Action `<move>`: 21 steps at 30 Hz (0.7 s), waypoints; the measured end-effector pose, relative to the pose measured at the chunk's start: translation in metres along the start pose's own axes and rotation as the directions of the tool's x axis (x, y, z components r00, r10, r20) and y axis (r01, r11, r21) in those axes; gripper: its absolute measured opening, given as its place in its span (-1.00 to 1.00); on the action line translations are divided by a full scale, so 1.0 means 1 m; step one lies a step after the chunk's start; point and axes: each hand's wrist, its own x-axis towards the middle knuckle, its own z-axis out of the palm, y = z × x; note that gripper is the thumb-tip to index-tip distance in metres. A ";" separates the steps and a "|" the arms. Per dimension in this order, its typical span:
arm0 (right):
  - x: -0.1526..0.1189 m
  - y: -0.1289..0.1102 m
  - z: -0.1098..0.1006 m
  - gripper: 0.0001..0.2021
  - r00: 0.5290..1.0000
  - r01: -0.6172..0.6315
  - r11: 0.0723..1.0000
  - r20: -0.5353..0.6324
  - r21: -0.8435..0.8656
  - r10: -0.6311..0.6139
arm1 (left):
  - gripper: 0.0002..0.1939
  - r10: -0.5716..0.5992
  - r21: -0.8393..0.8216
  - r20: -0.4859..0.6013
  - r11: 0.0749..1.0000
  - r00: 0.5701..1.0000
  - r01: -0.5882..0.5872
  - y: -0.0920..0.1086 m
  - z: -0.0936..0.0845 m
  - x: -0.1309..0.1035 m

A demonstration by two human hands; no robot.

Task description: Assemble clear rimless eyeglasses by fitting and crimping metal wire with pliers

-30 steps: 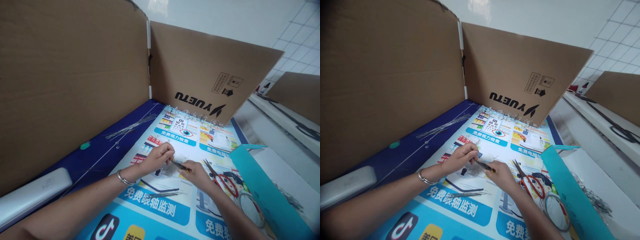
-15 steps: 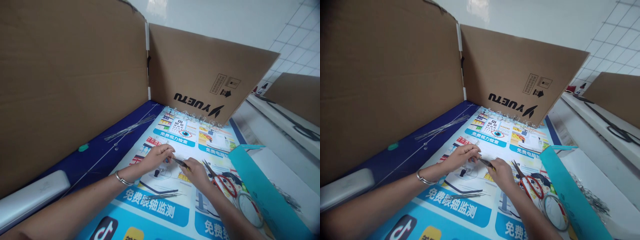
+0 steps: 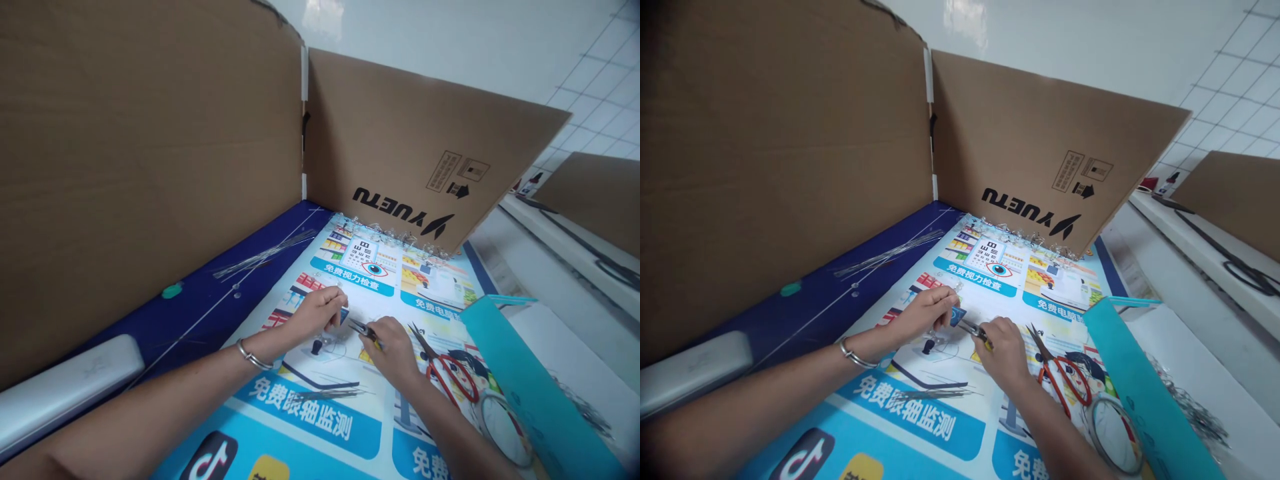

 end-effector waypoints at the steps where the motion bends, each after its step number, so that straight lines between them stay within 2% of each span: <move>1: 0.000 0.000 0.000 -0.86 1.000 -0.015 0.999 0.010 0.030 0.015 | -0.69 0.004 -0.002 0.005 1.000 1.000 -0.004 0.000 0.000 0.000; 3: 0.000 -0.001 0.000 -0.86 0.999 -0.048 0.996 0.009 0.077 0.048 | -0.69 0.009 -0.010 0.017 1.000 1.000 -0.008 0.002 -0.001 -0.001; 5: 0.001 -0.002 -0.002 -0.86 0.998 -0.051 0.995 -0.043 0.092 0.055 | -0.70 0.006 -0.015 0.009 1.000 1.000 -0.006 0.004 0.000 -0.002; 8: 0.002 -0.005 -0.009 -0.86 0.993 0.012 1.000 -0.117 -0.004 -0.013 | -0.72 0.000 -0.018 -0.041 1.000 0.999 0.000 0.007 0.002 -0.003; 10: 0.002 -0.007 -0.015 -0.86 0.992 0.067 0.989 -0.100 -0.132 -0.081 | -0.73 -0.015 -0.040 -0.063 0.999 0.998 0.013 0.008 0.004 -0.004; 14: 0.001 -0.012 -0.027 -0.80 0.983 0.159 0.926 -0.033 -0.343 -0.181 | -0.72 -0.067 -0.129 -0.031 0.990 0.997 0.063 0.007 0.008 -0.005; 21: -0.001 -0.020 -0.033 -0.74 0.964 0.254 0.837 0.056 -0.484 -0.260 | -0.74 -0.110 -0.182 0.033 0.977 0.993 0.114 0.006 0.011 -0.007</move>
